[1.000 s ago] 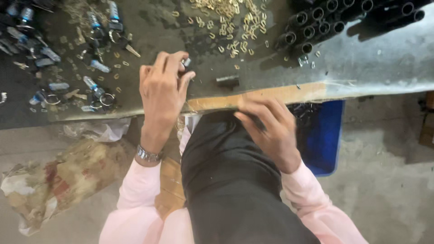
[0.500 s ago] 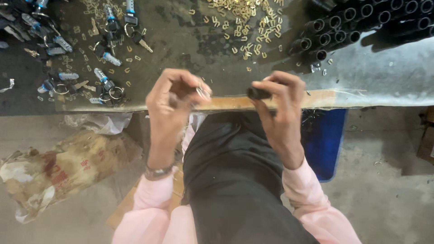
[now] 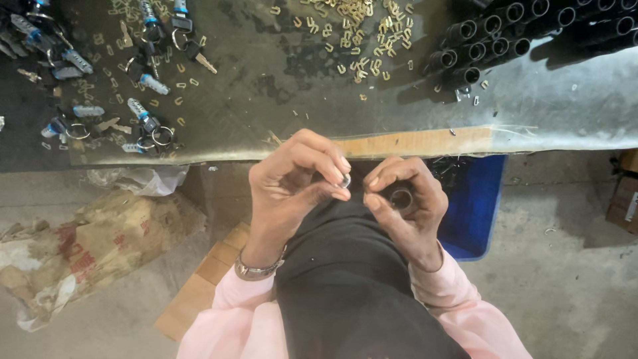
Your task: The person sits at a workbench assembling padlock cylinders. They insert small pins into a lock core held in one hand, press the pins into place with a small metal tool, then pick up a black lock body, fit the core into it, and set the assembled lock aside with a pile of finished locks.
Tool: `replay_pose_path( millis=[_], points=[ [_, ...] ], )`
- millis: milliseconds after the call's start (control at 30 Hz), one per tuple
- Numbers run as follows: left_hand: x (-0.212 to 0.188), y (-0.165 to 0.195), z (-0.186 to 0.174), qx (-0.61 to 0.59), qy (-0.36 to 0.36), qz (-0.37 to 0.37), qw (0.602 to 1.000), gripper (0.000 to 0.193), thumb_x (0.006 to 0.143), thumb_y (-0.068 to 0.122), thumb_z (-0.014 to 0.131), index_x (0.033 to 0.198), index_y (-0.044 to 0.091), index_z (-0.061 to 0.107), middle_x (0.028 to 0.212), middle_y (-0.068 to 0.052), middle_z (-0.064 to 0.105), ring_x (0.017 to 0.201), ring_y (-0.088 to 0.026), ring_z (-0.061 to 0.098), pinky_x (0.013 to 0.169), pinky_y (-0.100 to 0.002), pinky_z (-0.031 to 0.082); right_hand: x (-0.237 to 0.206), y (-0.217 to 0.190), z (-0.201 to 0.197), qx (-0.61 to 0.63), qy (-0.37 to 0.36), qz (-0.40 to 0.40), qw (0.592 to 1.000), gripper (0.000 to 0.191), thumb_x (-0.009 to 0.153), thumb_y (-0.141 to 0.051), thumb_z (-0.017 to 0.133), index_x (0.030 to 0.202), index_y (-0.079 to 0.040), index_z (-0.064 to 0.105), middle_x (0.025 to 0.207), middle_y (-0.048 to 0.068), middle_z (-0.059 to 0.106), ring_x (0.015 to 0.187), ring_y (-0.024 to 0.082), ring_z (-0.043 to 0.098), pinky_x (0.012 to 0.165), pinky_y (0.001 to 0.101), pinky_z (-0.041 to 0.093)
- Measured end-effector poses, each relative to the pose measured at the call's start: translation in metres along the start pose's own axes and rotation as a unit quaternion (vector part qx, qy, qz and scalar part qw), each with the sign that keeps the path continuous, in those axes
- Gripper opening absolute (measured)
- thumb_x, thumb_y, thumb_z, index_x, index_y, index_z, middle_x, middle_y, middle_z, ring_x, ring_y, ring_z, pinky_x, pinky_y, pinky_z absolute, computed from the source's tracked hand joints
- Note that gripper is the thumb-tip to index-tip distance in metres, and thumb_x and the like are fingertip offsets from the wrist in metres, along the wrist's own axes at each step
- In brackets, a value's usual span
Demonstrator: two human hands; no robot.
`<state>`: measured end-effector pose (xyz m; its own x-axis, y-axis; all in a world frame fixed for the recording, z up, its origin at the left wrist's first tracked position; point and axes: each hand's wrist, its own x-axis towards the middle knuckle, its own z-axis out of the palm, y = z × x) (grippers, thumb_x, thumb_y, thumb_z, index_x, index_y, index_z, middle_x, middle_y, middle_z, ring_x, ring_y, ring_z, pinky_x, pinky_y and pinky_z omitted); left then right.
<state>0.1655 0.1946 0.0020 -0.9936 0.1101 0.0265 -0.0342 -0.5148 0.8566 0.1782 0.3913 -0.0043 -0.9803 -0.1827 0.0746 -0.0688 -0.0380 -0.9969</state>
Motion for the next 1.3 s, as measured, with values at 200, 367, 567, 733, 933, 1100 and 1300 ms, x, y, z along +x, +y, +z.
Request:
replay_pose_path(
  millis=[200, 367, 567, 733, 933, 1100, 1300],
  points=[
    [-0.001, -0.001, 0.003, -0.003, -0.012, -0.010, 1.000, 0.014, 0.093, -0.012, 0.075, 0.103, -0.007, 0.067, 0.111, -0.015, 0.063, 0.097, -0.019, 0.067, 0.081, -0.030, 0.064, 0.003, -0.007, 0.004, -0.040, 0.021, 0.031, 0.999, 0.014, 0.092, 0.001, 0.073, 0.102, 0.001, 0.064, 0.095, 0.007, 0.066, 0.073, 0.007, 0.056, 0.070, 0.0210, 0.043],
    [-0.002, -0.004, 0.004, 0.013, -0.015, -0.003, 1.000, 0.015, 0.092, -0.010, 0.075, 0.105, -0.006, 0.068, 0.115, -0.014, 0.062, 0.099, -0.018, 0.067, 0.083, -0.030, 0.065, 0.004, -0.009, 0.005, -0.046, 0.039, 0.047, 0.997, 0.010, 0.093, 0.000, 0.074, 0.103, 0.002, 0.070, 0.094, 0.006, 0.068, 0.075, 0.007, 0.059, 0.069, 0.0202, 0.043],
    [-0.003, -0.004, 0.005, 0.090, -0.013, 0.028, 0.995, 0.020, 0.089, -0.009, 0.080, 0.105, -0.002, 0.070, 0.111, -0.011, 0.064, 0.101, -0.017, 0.068, 0.086, -0.029, 0.062, 0.006, -0.013, 0.005, -0.061, 0.039, 0.055, 0.996, 0.009, 0.092, 0.001, 0.076, 0.099, 0.002, 0.071, 0.088, 0.005, 0.069, 0.073, 0.006, 0.058, 0.063, 0.0193, 0.040],
    [-0.002, 0.001, 0.006, 0.183, -0.002, 0.052, 0.982, 0.024, 0.084, -0.006, 0.085, 0.102, 0.002, 0.072, 0.108, -0.008, 0.068, 0.097, -0.015, 0.070, 0.085, -0.026, 0.059, 0.008, -0.012, 0.006, -0.097, 0.040, 0.041, 0.994, 0.010, 0.089, 0.001, 0.078, 0.097, 0.001, 0.071, 0.087, 0.004, 0.069, 0.071, 0.007, 0.056, 0.062, 0.0206, 0.039],
    [0.001, 0.008, 0.006, 0.273, -0.012, 0.071, 0.959, 0.024, 0.078, -0.006, 0.088, 0.095, 0.004, 0.075, 0.100, -0.005, 0.073, 0.091, -0.014, 0.071, 0.082, -0.024, 0.056, 0.014, -0.015, -0.003, -0.130, -0.010, 0.000, 0.992, 0.014, 0.083, 0.005, 0.078, 0.095, 0.001, 0.070, 0.085, 0.006, 0.068, 0.074, 0.012, 0.060, 0.064, 0.0225, 0.044],
    [-0.001, 0.004, 0.006, 0.185, -0.008, -0.001, 0.983, 0.022, 0.083, -0.016, 0.077, 0.098, 0.001, 0.075, 0.101, -0.008, 0.072, 0.092, -0.016, 0.074, 0.081, -0.028, 0.063, 0.017, -0.015, -0.005, -0.207, -0.032, -0.036, 0.977, 0.017, 0.081, 0.009, 0.076, 0.092, -0.001, 0.069, 0.078, 0.006, 0.065, 0.067, 0.014, 0.061, 0.061, 0.0258, 0.045],
    [-0.005, -0.009, 0.000, 0.091, 0.012, -0.084, 0.992, 0.018, 0.086, -0.019, 0.070, 0.097, -0.005, 0.074, 0.100, -0.013, 0.071, 0.092, -0.019, 0.073, 0.080, -0.029, 0.065, 0.016, 0.001, 0.000, -0.313, -0.011, -0.172, 0.934, 0.021, 0.080, 0.010, 0.075, 0.094, -0.001, 0.065, 0.077, 0.008, 0.065, 0.066, 0.019, 0.066, 0.060, 0.0281, 0.049]
  ],
)
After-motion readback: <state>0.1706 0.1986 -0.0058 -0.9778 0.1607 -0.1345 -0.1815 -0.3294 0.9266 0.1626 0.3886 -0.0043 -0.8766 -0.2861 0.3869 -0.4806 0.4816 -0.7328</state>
